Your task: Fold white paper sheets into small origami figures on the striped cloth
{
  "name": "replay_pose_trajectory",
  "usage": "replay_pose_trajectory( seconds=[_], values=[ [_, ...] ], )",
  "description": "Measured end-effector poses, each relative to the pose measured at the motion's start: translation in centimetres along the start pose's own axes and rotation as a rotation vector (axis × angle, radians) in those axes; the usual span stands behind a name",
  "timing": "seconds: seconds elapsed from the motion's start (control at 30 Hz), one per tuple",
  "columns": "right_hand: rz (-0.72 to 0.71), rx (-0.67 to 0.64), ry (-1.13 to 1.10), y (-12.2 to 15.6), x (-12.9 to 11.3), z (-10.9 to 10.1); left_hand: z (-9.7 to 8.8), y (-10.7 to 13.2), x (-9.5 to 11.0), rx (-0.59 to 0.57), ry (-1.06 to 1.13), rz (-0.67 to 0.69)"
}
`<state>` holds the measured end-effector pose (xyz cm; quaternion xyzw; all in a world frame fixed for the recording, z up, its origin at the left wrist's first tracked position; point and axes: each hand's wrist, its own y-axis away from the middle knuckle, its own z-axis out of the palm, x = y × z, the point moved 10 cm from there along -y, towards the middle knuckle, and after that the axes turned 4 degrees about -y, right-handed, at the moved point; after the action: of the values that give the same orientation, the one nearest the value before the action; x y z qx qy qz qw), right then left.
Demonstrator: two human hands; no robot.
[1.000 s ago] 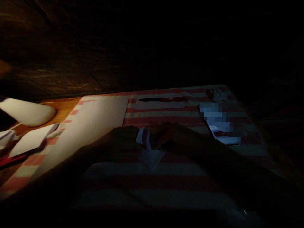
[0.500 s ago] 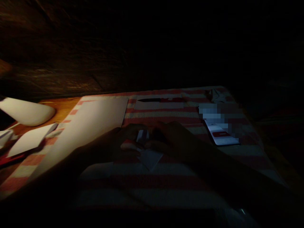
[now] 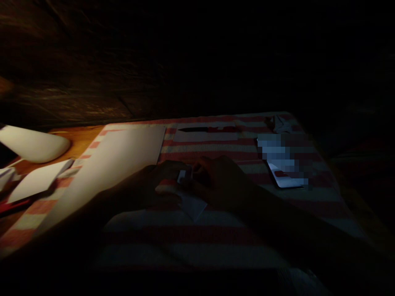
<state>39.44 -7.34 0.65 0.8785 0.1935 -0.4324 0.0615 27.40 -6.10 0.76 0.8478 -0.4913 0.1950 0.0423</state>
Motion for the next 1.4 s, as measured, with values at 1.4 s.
replay_pose_trajectory(
  seconds=[1.4],
  values=[
    [0.009,0.027,0.103,0.1,0.3,0.4,0.0,-1.4,1.9,0.179,0.063,0.058]
  ],
)
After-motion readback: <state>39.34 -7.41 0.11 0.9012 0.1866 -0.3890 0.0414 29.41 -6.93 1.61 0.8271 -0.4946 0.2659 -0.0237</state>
